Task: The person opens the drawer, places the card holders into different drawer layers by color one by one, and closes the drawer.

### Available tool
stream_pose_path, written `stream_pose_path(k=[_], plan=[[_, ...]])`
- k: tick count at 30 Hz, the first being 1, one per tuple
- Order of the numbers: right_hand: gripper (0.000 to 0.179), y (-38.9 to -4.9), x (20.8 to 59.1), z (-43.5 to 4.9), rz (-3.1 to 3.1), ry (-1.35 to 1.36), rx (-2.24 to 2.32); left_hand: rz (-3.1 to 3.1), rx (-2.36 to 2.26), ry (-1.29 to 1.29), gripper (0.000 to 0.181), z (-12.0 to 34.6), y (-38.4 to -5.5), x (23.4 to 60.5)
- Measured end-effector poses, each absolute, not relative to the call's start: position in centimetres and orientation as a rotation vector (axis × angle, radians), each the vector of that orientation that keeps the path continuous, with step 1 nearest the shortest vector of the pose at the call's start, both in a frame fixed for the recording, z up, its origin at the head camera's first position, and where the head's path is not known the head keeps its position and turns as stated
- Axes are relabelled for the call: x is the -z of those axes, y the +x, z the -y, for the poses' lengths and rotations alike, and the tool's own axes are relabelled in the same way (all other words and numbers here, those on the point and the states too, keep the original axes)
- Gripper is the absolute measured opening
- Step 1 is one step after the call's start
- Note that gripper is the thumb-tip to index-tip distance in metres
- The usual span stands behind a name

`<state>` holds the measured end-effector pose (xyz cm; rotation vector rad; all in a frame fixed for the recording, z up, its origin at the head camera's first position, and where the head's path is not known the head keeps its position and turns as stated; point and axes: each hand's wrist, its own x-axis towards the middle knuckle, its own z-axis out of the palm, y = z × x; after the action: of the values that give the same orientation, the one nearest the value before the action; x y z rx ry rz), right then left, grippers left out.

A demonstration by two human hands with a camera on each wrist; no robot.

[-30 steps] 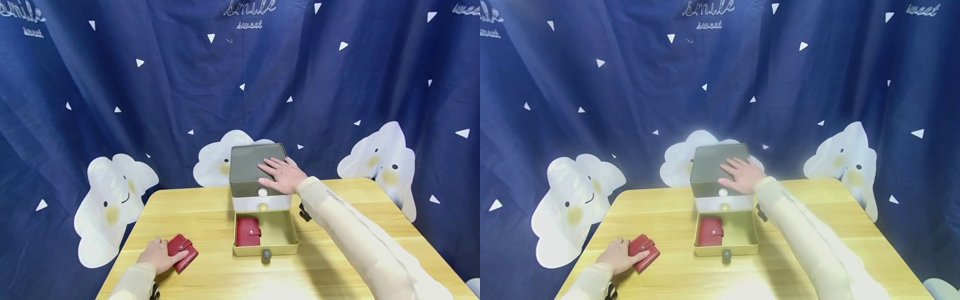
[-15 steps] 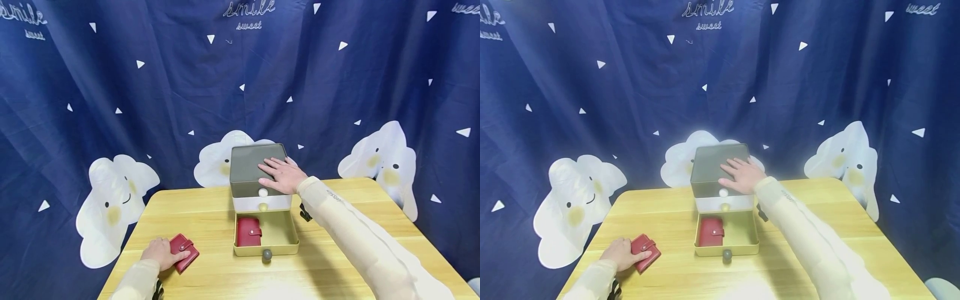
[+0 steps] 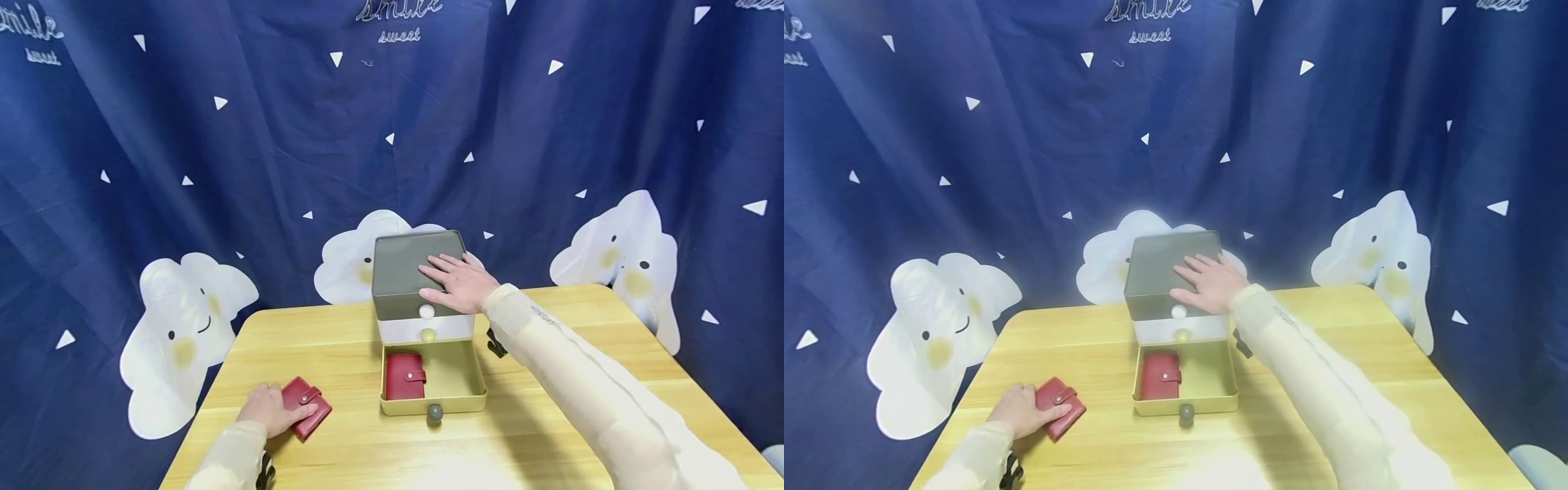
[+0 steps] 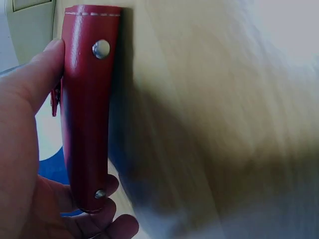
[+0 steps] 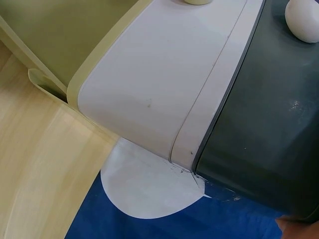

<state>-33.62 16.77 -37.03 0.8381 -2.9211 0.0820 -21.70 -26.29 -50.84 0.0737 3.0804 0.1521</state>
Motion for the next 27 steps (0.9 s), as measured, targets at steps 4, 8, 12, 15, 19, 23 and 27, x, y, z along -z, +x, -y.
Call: stream_pose_path(k=[4,8,12,15,19,23,27], plan=[[0.079,-33.6,36.9,-16.5,2.924,0.838,-0.075,-3.083,-0.198,0.071,0.097,25.8,-21.8,50.8],[0.078,-33.5,36.8,-16.5,2.924,0.832,-0.081,-3.068,-0.32,0.045,0.09,25.4,-22.1,50.7],[0.077,-33.5,36.8,-16.5,2.929,0.831,-0.08,-3.042,-0.467,-0.004,0.087,25.5,-22.5,51.1],[0.078,-33.5,36.8,-16.6,2.93,0.829,-0.084,-3.02,-0.597,-0.037,0.089,25.3,-22.7,51.1],[0.078,-33.6,36.8,-16.6,2.934,0.836,-0.094,-2.979,-0.81,-0.091,0.089,24.9,-22.7,50.8],[0.078,-33.5,36.7,-16.6,2.944,0.834,-0.088,-2.923,-0.996,-0.126,0.083,24.5,-22.5,50.5],[0.077,-33.5,36.7,-16.6,2.948,0.826,-0.077,-2.872,-1.129,-0.144,0.075,24.5,-22.3,50.5]])
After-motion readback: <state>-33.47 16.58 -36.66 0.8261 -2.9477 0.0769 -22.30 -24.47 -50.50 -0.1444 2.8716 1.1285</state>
